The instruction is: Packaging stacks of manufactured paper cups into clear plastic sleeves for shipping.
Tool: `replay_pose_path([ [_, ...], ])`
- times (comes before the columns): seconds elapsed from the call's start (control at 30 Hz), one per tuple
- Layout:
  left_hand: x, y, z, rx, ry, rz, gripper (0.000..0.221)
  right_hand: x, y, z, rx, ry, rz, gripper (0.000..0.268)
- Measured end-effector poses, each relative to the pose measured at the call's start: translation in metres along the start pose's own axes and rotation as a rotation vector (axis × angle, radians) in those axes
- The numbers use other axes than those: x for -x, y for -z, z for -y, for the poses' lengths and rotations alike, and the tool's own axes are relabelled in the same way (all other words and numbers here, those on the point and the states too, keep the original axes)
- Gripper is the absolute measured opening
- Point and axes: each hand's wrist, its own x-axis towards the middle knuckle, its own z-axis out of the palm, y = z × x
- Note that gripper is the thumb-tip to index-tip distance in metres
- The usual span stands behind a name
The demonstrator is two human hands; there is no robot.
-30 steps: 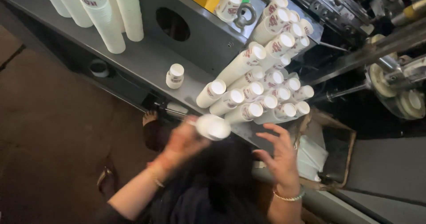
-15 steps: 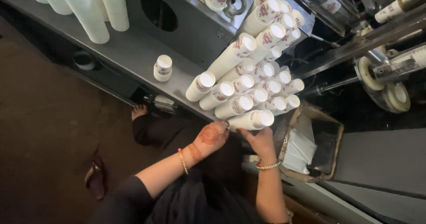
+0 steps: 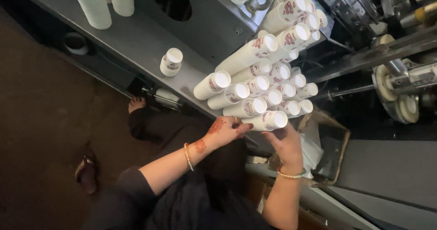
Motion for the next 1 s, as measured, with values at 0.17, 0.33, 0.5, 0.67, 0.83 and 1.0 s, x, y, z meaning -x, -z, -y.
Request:
replay_pose_path([
  [0.17, -0.005, -0.007, -0.002, -0.012, 0.026, 0.038, 0.052, 0.006, -0.002, 0.04, -0.293, 0.135, 0.045, 0.054],
  [0.33, -0.003, -0.02, 0.0, -0.011, 0.031, 0.055, 0.046, 0.004, -0.012, 0.022, -0.249, 0.319, 0.02, 0.05],
  [0.5, -0.012, -0.026, 0.015, -0.048, -0.032, 0.072, 0.045, 0.014, 0.002, 0.062, -0.276, 0.431, -0.084, 0.049],
  [0.67, 0.023, 0.006, -0.025, -0.197, -0.07, 0.059, 0.047, 0.043, 0.029, 0.078, -0.441, 0.476, -0.119, 0.049],
  [0.83, 0.056, 0.024, -0.033, -0.158, -0.225, -0.008, 0.038, 0.066, -0.015, 0.032, -0.174, 0.235, 0.122, 0.049],
  [1.0, 0.079, 0.028, -0.019, -0.361, -0.384, 0.035, 0.052, 0.073, -0.067, 0.041, 0.222, 0.384, 0.063, 0.061],
])
